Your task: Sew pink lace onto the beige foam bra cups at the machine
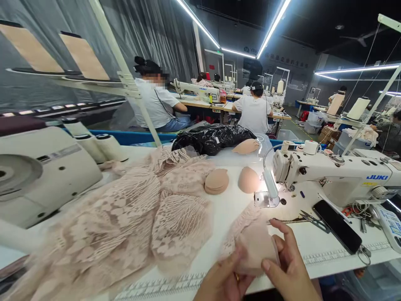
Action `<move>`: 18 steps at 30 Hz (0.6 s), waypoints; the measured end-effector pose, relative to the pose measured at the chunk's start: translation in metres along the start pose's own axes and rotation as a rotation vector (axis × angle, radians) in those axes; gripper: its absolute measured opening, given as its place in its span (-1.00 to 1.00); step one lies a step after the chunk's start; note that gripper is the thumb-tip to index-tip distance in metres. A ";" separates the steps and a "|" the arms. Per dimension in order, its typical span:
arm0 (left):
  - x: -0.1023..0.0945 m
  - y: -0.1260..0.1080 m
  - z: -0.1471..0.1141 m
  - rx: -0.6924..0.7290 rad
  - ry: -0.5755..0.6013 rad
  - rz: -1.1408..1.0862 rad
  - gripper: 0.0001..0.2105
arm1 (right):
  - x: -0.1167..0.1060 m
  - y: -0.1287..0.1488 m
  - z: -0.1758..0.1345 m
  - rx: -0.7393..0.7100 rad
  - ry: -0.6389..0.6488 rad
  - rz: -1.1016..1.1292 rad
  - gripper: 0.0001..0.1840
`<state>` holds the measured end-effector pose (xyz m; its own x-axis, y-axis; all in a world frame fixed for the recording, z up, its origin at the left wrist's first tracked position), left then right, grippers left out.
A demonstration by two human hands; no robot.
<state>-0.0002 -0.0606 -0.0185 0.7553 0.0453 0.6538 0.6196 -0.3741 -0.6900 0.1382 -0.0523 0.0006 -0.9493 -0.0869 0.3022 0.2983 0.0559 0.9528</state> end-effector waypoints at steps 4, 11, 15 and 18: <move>0.004 -0.022 0.007 0.105 -0.140 0.027 -0.46 | -0.013 -0.019 -0.032 0.009 -0.017 -0.028 -0.01; 0.008 -0.012 0.002 -0.112 -0.217 -0.145 -0.67 | -0.031 -0.013 -0.043 -0.053 -0.110 -0.121 -0.17; 0.017 -0.018 -0.006 -0.050 -0.102 -0.141 -0.55 | -0.038 -0.012 -0.045 -0.075 -0.203 -0.109 -0.23; 0.012 -0.017 -0.007 -0.048 -0.153 -0.159 -0.61 | -0.041 -0.016 -0.046 -0.086 -0.238 -0.082 -0.24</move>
Point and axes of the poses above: each hand's wrist, its own z-axis towards the middle knuckle, its own x-axis out of the palm, y = z × x, the point moved 9 cm from there along z, towards the middle knuckle, and after that the axes turned 4 degrees about x, right-handed, at the moved point
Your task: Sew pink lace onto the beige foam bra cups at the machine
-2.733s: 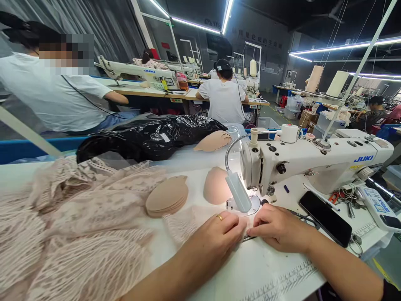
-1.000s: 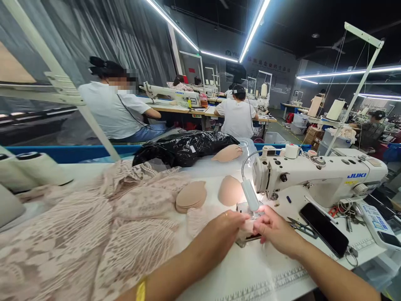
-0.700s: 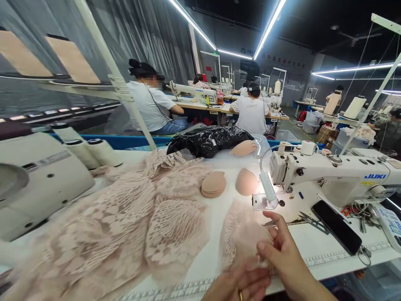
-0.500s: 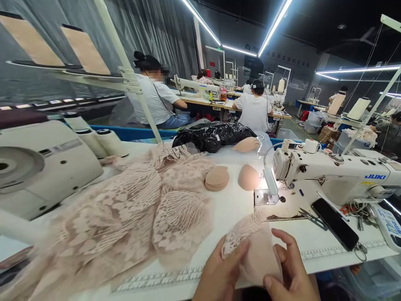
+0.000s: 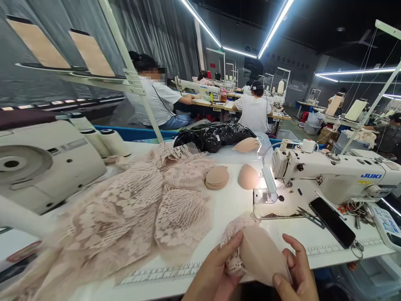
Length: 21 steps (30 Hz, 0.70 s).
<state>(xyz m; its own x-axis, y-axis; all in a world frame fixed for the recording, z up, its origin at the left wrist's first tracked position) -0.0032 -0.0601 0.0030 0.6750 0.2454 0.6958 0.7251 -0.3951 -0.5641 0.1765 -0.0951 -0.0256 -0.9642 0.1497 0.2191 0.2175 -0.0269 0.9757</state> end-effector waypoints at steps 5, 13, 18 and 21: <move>-0.003 0.002 0.000 -0.001 -0.027 -0.031 -0.63 | 0.002 -0.003 0.001 -0.022 0.013 0.008 -0.27; 0.012 -0.001 0.000 0.031 0.088 0.135 -0.44 | -0.006 -0.007 0.007 0.008 0.113 -0.046 -0.20; 0.032 -0.021 0.014 0.132 0.462 0.499 -0.60 | 0.000 0.038 0.043 -0.187 0.312 -0.325 -0.32; 0.060 -0.028 0.020 0.306 0.882 0.991 -0.90 | 0.027 0.085 0.071 -0.643 0.504 -0.715 -0.80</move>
Point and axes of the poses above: each hand's wrist, its own z-axis towards the middle knuckle, its own x-axis out of the palm, y = z × x, the point moved 9 cm from there along z, towards the middle knuckle, and after that the axes turned 4 degrees about x, right-handed, at the moved point
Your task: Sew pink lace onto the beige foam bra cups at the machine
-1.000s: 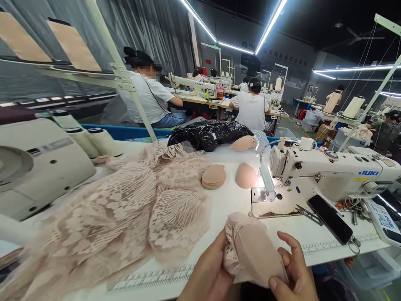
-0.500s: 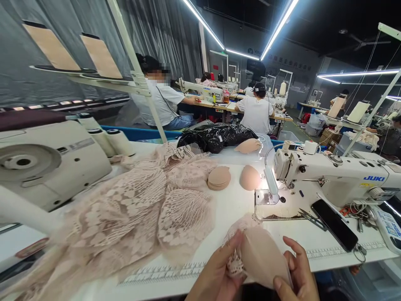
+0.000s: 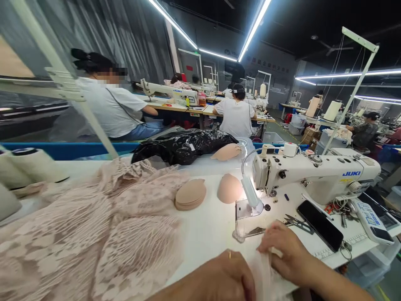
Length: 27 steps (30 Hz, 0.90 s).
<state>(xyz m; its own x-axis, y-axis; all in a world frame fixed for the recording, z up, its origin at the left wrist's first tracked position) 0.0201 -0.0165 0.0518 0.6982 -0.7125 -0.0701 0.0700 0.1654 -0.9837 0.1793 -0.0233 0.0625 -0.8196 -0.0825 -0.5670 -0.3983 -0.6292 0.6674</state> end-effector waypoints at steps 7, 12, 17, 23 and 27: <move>0.000 -0.016 0.059 0.227 0.468 0.872 -0.67 | 0.012 -0.038 0.052 -0.372 0.117 -0.682 -0.75; -0.010 -0.008 0.065 0.237 0.428 0.875 -0.71 | 0.000 -0.039 0.041 -0.274 0.112 -0.550 -0.68; -0.016 -0.003 0.058 0.206 0.361 0.775 -0.78 | -0.002 -0.039 0.041 -0.207 0.154 -0.574 -0.73; -0.021 -0.003 0.061 0.155 0.309 0.683 -0.80 | -0.004 -0.029 0.044 -0.187 0.203 -0.430 -0.60; -0.027 -0.002 0.063 0.135 0.288 0.650 -0.80 | -0.002 -0.040 0.043 -0.094 0.236 -0.523 -0.67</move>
<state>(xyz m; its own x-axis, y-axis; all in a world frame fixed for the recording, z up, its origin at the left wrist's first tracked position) 0.0461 0.0453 0.0660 0.4141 -0.5896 -0.6935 -0.1955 0.6864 -0.7004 0.1794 0.0357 0.0577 -0.4052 0.0944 -0.9093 -0.6785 -0.6976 0.2299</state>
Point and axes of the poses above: each hand's wrist, its own z-axis towards the middle knuckle, its own x-axis out of the palm, y = z × x, the point moved 9 cm from there along z, towards the middle knuckle, and after that the axes turned 4 degrees about x, right-handed, at the moved point
